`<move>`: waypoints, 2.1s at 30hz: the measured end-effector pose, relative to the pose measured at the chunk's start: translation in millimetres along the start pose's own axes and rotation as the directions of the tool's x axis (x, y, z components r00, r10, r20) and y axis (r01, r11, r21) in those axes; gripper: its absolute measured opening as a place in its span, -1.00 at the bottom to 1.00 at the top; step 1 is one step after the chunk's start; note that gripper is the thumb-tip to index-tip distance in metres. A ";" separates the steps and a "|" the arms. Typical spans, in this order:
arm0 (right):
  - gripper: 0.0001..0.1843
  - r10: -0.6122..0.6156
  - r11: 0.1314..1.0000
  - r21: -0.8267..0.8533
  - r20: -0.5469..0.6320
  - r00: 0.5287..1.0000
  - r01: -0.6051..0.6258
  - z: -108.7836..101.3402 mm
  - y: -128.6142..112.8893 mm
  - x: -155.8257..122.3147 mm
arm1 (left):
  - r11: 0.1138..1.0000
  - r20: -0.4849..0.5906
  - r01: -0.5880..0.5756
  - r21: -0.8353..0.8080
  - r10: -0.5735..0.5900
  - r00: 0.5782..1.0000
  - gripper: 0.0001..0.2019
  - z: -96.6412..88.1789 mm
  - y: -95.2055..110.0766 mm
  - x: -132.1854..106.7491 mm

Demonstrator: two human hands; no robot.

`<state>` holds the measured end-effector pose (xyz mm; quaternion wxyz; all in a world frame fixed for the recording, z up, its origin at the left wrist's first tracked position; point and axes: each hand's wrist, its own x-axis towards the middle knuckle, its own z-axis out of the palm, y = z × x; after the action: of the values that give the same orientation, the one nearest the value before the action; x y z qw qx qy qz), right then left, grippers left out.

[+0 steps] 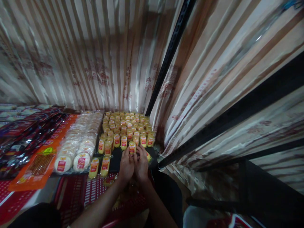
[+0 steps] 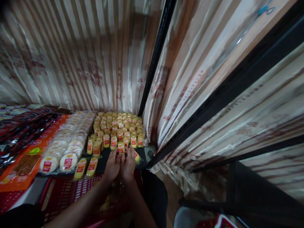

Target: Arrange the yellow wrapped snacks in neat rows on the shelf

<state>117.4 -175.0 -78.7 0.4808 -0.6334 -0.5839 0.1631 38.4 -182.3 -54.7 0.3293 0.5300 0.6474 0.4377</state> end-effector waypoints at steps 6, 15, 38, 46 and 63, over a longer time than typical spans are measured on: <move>-0.64 -0.042 0.999 -0.028 0.040 0.998 0.043 1.4 -2.4 14.8 | 1.000 -0.001 0.004 -0.002 -0.004 1.000 -0.57 2.1 -3.0 7.5; -0.66 0.070 0.993 0.083 0.137 0.988 -0.082 7.1 -12.6 26.7 | 0.999 0.038 0.041 0.022 -0.042 0.998 -0.56 -2.4 -1.6 17.6; -0.62 -0.089 0.976 -0.197 0.040 0.995 0.096 -14.1 0.5 18.6 | 0.999 0.085 -0.037 0.010 0.036 0.996 -0.59 14.8 -4.4 14.5; -0.59 -0.109 0.956 -0.272 0.010 0.994 0.108 -13.3 13.7 24.6 | 0.997 0.131 -0.017 0.079 0.007 0.991 -0.55 21.5 10.0 19.5; -0.54 -0.082 0.985 -0.154 0.010 0.997 0.083 0.8 15.2 28.7 | 0.984 0.199 0.021 0.175 -0.057 0.978 -0.51 7.1 24.7 34.7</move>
<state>133.3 -146.7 -81.2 0.4358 -0.6436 -0.6214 0.0987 46.9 -145.6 -33.6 0.3553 0.5855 0.6560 0.3173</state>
